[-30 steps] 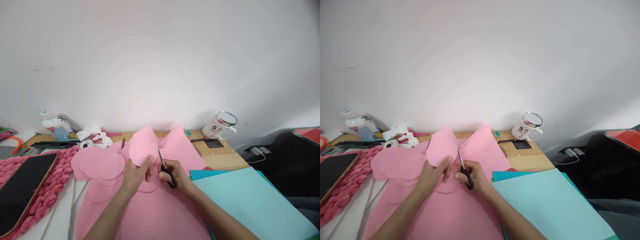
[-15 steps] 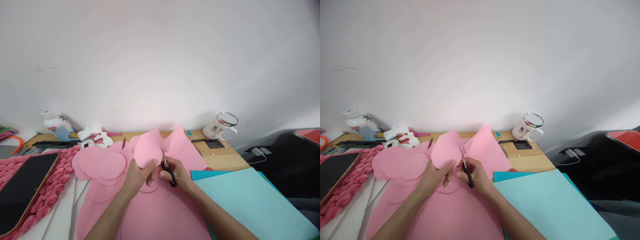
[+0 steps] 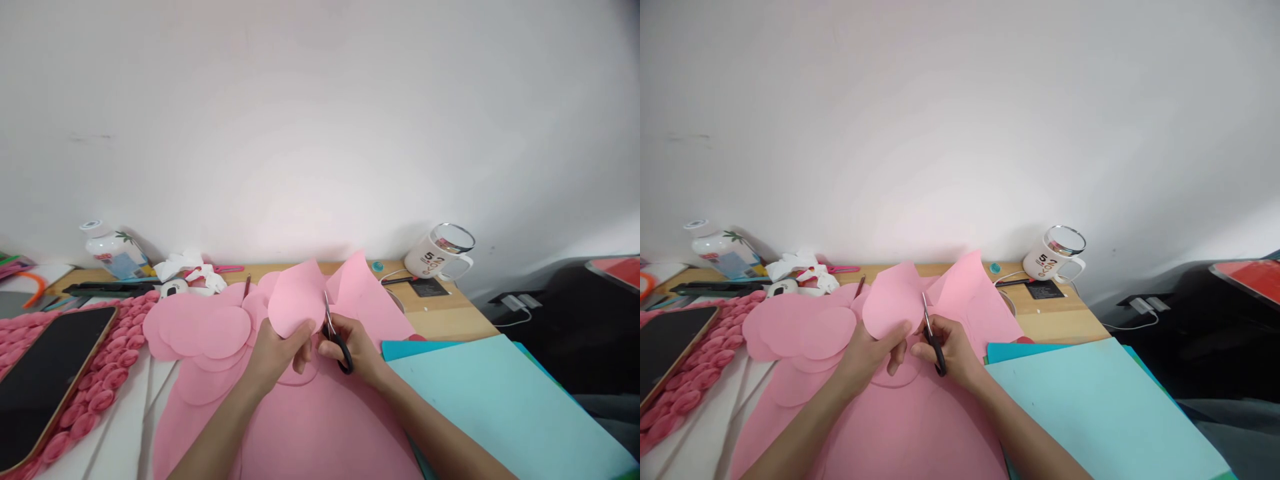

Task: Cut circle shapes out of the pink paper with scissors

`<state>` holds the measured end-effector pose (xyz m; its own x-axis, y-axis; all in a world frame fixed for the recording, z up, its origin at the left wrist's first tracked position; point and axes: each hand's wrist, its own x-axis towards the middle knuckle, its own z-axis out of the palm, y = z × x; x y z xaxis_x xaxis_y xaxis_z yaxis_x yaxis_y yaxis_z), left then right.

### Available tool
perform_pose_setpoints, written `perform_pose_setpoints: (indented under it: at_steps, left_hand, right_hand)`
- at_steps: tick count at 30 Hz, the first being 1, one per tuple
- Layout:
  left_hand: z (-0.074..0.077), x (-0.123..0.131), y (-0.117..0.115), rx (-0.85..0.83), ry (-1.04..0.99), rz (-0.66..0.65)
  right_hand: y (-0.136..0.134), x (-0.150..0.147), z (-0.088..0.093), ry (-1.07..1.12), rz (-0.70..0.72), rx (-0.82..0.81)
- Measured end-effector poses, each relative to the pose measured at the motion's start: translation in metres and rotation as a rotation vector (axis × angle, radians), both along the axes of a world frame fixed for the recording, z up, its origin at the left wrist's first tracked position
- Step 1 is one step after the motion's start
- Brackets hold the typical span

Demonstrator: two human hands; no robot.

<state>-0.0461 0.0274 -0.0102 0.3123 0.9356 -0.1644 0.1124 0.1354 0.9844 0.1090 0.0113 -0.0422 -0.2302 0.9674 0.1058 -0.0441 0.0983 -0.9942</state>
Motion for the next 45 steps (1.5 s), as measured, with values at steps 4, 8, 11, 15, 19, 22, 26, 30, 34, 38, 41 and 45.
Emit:
perform_pose_setpoints:
  at_steps: [4,8,11,15,19,22,26,30,34,38,41,45]
  left_hand:
    - [0.0000,0.0005,0.0007,-0.004,0.007,0.008]
    - [0.0007,0.0008,0.0008,0.004,0.012,0.012]
    - [0.0003,0.0005,0.0007,0.002,-0.002,0.009]
    - [0.0002,0.0001,0.0004,0.009,0.011,-0.003]
    - [0.0010,0.0004,0.0000,0.016,0.014,-0.011]
    - [0.0011,0.0006,0.0000,0.012,0.009,-0.001]
    - [0.0016,0.0008,-0.0001,0.001,0.003,0.016]
    - [0.0030,0.0011,-0.0002,-0.011,-0.004,0.035]
    - [0.0034,0.0008,-0.0005,-0.019,-0.008,0.031]
    - [0.0036,0.0006,-0.0009,-0.019,-0.007,0.038]
    - [0.0025,0.0007,-0.0005,-0.011,-0.042,0.046]
    - [-0.0011,0.0009,0.0010,-0.004,-0.078,0.038]
  right_hand:
    - [0.0000,-0.0001,0.0009,0.001,0.000,-0.004]
    - [-0.0001,0.0000,0.0013,-0.003,-0.004,-0.007]
    - [-0.0002,0.0002,0.0019,-0.012,-0.008,-0.004]
    - [-0.0001,0.0000,0.0020,-0.009,-0.021,0.005]
    - [0.0003,-0.0002,0.0007,-0.014,-0.027,-0.002]
    - [0.0006,0.0003,-0.0004,-0.017,-0.025,-0.004]
    - [0.0009,0.0016,-0.0013,-0.022,-0.020,-0.010]
    - [0.0005,0.0023,-0.0011,-0.029,-0.018,-0.025]
    - [-0.0002,0.0014,-0.0004,-0.041,-0.023,-0.042]
    - [-0.0005,0.0004,0.0015,-0.045,-0.026,-0.055]
    - [-0.0006,0.0003,0.0031,-0.036,-0.022,-0.066]
    - [-0.0008,0.0004,0.0026,-0.029,-0.013,-0.068]
